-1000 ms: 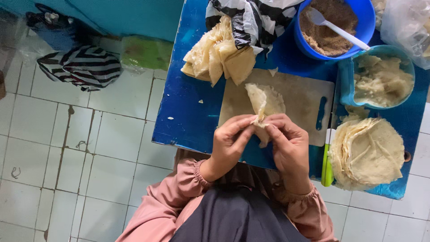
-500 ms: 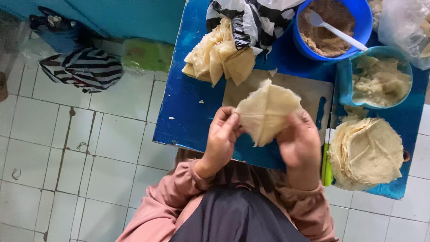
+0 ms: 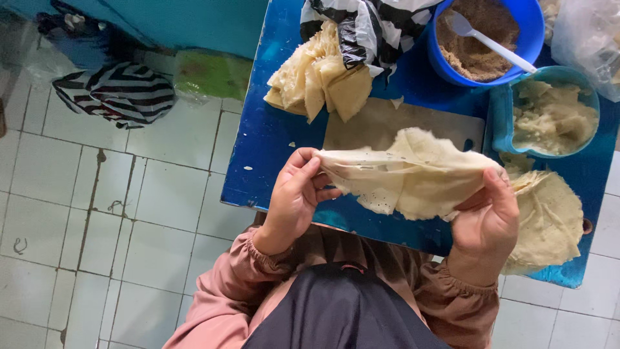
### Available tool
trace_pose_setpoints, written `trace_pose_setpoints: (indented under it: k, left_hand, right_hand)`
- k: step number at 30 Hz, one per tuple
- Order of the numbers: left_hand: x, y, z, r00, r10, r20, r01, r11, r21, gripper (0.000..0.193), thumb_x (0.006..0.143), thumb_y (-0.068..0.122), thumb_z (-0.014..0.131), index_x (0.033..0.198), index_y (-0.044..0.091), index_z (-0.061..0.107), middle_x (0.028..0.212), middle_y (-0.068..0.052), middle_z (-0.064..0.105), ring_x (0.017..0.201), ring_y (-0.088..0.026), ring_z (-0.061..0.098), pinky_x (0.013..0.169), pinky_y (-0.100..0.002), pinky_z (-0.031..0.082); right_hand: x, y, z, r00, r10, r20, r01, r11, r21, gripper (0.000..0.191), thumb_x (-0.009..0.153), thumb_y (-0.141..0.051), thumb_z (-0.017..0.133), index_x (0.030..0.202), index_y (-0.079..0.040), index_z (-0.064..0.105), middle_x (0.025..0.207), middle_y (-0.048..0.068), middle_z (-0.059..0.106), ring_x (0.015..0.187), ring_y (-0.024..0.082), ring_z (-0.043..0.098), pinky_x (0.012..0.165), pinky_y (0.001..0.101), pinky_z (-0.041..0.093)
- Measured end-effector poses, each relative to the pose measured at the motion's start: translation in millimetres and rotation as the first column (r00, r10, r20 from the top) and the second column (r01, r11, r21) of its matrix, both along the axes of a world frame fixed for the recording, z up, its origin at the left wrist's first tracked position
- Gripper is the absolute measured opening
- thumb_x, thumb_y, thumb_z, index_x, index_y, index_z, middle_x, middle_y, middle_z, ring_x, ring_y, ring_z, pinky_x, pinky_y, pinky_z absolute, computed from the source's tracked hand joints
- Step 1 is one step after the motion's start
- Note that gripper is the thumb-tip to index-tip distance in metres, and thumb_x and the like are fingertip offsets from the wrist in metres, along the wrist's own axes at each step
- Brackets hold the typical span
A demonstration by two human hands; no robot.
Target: The person tears thin round flatbread sheets into smaller pieces by hand, then cuts the pieces with scissors and a knife on a cutting board, stacking the cut pieces on the table beside bowls of filling and brown sugar.
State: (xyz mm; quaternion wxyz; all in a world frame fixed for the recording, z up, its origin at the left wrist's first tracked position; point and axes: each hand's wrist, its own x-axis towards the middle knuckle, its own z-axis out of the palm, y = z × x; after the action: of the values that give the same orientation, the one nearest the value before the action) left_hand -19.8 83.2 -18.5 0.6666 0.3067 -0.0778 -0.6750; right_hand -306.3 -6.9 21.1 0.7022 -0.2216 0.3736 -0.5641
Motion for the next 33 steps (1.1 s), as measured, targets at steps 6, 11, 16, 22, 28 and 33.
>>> trace_pose_setpoints:
  k: [6,11,16,22,28,33]
  left_hand:
    - [2,7,24,0.398,0.046,0.916,0.158,0.980,-0.118,0.015,0.105,0.021,0.066,0.114,0.009,0.065,0.110,-0.007,0.073,0.099,-0.021,0.073,0.082,-0.032,0.060]
    - [-5,-6,52,-0.101,0.274,0.956,0.062,0.961,-0.269,0.019,0.101,0.023,0.071,0.110,0.007,0.064,0.115,-0.012,0.072,0.100,-0.031,0.071,0.085,-0.034,0.056]
    - [-17,-34,60,0.400,-0.025,0.916,0.279,0.955,-0.095,0.036,0.094,0.022,0.071,0.124,0.005,0.062,0.107,-0.009,0.074,0.098,-0.024,0.074,0.085,-0.031,0.056]
    - [-25,-42,56,0.347,0.172,0.922,0.289,0.915,-0.280,0.017,0.089,0.008,0.069,0.106,0.006,0.068,0.105,-0.009,0.065,0.097,-0.025,0.070,0.088,-0.034,0.057]
    - [-50,-36,58,0.058,0.446,0.893,0.319,0.839,-0.440,0.018,0.094,0.009,0.077,0.105,0.004,0.064,0.113,-0.011,0.063,0.091,-0.027,0.068,0.079,-0.037,0.056]
    - [-52,-37,53,0.015,0.475,0.880,0.293,0.839,-0.458,0.023,0.096,0.015,0.078,0.110,0.005,0.063,0.112,-0.010,0.061,0.094,-0.029,0.069,0.080,-0.036,0.058]
  right_hand:
    - [16,9,2,0.993,0.066,-0.094,-0.073,0.994,-0.076,0.021,0.100,-0.002,0.061,0.121,0.002,0.063,0.121,0.017,0.070,0.111,0.027,0.070,0.101,0.0413,0.057]
    - [15,20,-4,0.987,0.146,-0.068,-0.156,0.972,-0.177,0.023,0.095,0.005,0.062,0.117,0.000,0.060,0.114,0.015,0.070,0.109,0.025,0.071,0.100,0.0392,0.057]
    - [17,39,-9,0.976,0.157,-0.153,-0.196,0.940,-0.279,0.022,0.099,0.015,0.070,0.109,0.000,0.056,0.107,0.013,0.067,0.102,0.018,0.067,0.096,0.0329,0.054]
    - [17,37,37,0.817,0.337,-0.467,-0.422,0.902,-0.087,0.086,0.063,0.004,0.077,0.143,-0.017,0.052,0.120,0.009,0.070,0.109,0.018,0.069,0.095,0.0298,0.054]
    - [48,37,55,0.320,-0.125,-0.939,-0.680,0.659,-0.320,0.065,0.068,-0.012,0.089,0.125,0.000,0.060,0.123,0.010,0.063,0.118,0.023,0.062,0.102,0.0336,0.049]
    - [49,38,37,0.430,0.063,-0.901,-0.440,0.885,-0.148,0.025,0.091,-0.004,0.074,0.114,0.001,0.067,0.108,0.007,0.071,0.102,0.016,0.069,0.090,0.0283,0.054]
